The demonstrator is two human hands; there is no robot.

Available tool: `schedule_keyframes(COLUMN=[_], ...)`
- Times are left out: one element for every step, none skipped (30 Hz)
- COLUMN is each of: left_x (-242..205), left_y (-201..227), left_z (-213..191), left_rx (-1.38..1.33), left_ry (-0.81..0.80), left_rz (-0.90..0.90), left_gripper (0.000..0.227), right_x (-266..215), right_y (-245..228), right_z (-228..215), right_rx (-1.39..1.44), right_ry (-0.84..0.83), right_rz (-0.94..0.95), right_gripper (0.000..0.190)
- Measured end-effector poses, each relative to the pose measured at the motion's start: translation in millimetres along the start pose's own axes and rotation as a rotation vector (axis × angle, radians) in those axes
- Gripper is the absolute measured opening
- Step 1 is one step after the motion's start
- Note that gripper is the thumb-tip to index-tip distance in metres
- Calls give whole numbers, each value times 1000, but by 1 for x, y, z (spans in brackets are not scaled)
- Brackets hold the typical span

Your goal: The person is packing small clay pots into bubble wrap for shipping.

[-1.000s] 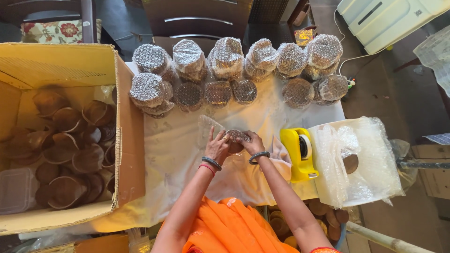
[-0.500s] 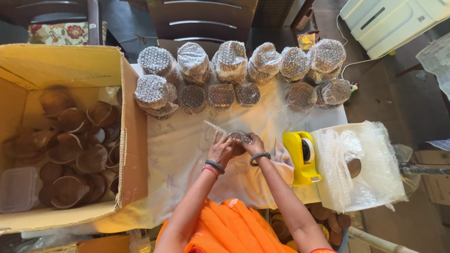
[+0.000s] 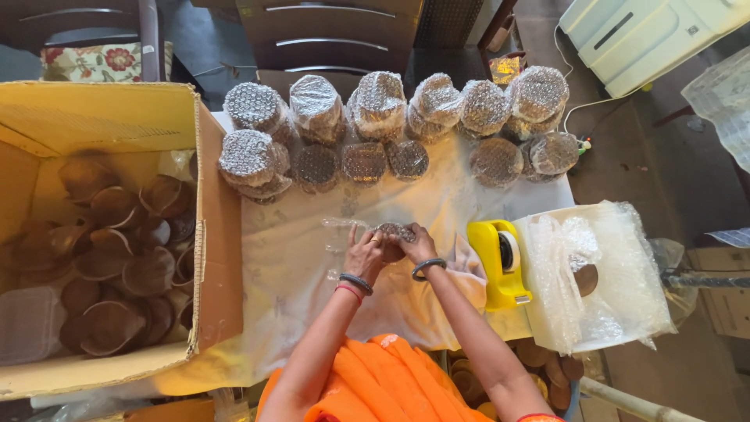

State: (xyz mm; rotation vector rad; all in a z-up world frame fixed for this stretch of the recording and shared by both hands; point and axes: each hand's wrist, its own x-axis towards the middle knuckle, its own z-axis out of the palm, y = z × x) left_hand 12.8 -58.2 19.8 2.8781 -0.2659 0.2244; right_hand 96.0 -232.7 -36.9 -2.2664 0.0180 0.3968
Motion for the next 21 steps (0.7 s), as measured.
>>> schedule_keyframes(left_x=[-1,-1,-1,-1,0,0,1,-1,-3,-3,-4,-3,-2,-2,-3,-3,-2,-1,1,0,-1], left_y=[-1,-2,-3,-1,0,0,-3,-3,-2,-2,-1,-2,-1,0,1,1,2,2,1,0,-1], left_z=[1,3,5,6,7,8,11,16,21,22,23,22,19,15,12,10,8,6,6,7,8], left_rx=[3,0,-2,-2,-12,-22,-20,-12,-3,-5,0,9,11,12,12,16,13,11,14,22,31], left_ry=[0,-24,-49,-48,-34,-20,-19,0,19,18,21,29,33,23,13,19,8,-3,3,3,4], left_rz=[-3,7,17,17,13,7,5,7,10,12,22,32,33,40,47,50,53,54,54,50,47], left_gripper=[63,58,54,54,53,51,51,47,42,42,38,33,33,34,35,35,36,38,38,39,41], right_x=[3,6,11,10,10,10,12,9,6,4,0,-1,-3,-6,-9,-6,-3,1,5,7,9], right_y=[5,11,17,17,17,17,11,9,6,3,-1,-7,-13,-19,-25,-15,-5,5,6,8,9], right_z=[0,-1,-2,-4,-7,-8,-8,-9,-9,-9,-8,-7,-10,-11,-12,-9,-6,-2,-4,-4,-4], right_rx=[1,142,282,282,266,250,250,105,-40,-41,-69,-96,-96,-125,-155,-153,-86,-19,-19,112,242], right_ry=[-3,-48,-93,-93,-111,-132,-134,-82,-31,-30,-7,17,20,30,40,45,42,35,38,-34,-107], right_rz=[-3,18,40,39,-15,-70,-72,-81,-91,-89,-72,-61,-65,-49,-33,-37,-88,-141,-147,-77,-6], right_gripper=[60,60,60,60,60,60,60,59,59,59,56,53,53,52,51,51,52,54,54,57,59])
